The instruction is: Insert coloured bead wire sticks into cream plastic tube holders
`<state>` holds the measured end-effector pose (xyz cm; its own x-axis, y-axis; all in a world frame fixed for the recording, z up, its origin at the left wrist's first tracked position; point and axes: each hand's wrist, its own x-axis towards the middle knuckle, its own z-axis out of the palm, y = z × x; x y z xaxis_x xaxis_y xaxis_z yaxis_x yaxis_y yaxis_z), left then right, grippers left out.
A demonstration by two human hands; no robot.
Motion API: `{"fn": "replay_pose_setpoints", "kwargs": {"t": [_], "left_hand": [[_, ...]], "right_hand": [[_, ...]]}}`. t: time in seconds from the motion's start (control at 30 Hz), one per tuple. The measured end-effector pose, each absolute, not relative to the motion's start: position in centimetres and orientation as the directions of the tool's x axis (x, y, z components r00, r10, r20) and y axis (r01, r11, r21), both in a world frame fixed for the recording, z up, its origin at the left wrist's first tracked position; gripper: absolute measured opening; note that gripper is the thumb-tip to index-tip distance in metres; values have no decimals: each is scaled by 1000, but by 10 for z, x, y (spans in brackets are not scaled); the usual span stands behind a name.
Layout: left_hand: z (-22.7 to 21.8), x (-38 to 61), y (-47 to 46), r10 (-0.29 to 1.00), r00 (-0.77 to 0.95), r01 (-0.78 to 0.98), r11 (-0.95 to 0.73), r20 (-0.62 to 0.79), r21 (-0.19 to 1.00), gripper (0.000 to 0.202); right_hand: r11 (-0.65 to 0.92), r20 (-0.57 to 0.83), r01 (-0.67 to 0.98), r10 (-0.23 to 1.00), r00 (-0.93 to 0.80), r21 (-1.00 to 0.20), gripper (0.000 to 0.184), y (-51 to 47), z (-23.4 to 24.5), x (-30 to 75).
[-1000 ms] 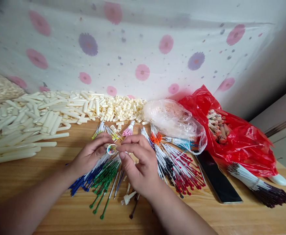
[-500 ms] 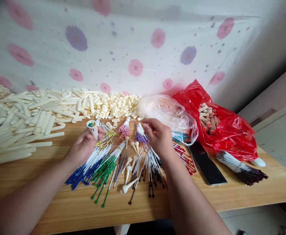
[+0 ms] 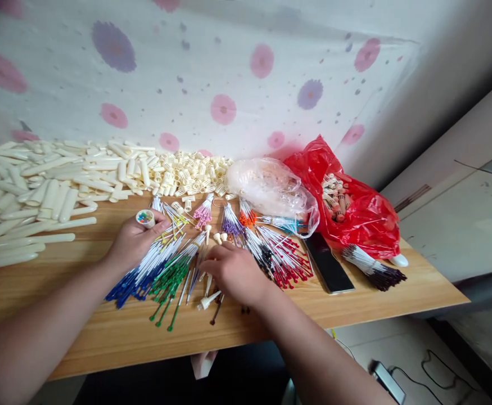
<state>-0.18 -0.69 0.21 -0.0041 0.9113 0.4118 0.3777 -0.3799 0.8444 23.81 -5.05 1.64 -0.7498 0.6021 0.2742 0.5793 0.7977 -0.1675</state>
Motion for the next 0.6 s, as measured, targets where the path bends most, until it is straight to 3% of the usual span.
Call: {"fn": "replay_pose_setpoints", "kwargs": {"t": [0.1,0.17,0.3,0.4,0.47,0.53,0.6], "left_hand": [[7,0,-10,878,127,400,-471,461,786,18],[9,1,-11,850,174,377,-523,496,764,17],[6,-2,-10,829,205,330,-560,521,760,18],[4,-3,-11,836,201,302,-549,511,779,19],[4,-3,-11,847,203,284,-531,492,798,20],[4,-1,-13,861,217,269,-505,459,820,21],[4,1,-14,873,220,257,-481,434,838,22]], "right_hand": [[843,117,534,525,-843,62,18,-42,15,213],[861,34,484,485,-874,154,19,-35,16,201],[899,22,405,407,-913,166,17,-26,20,197],[939,191,337,343,-920,-67,14,-22,31,208],[911,465,225,375,-802,-346,7,-23,42,214],[840,737,-2,475,-481,-542,8,-27,51,213],[794,814,-179,558,-163,-581,12,-33,56,208]]}}
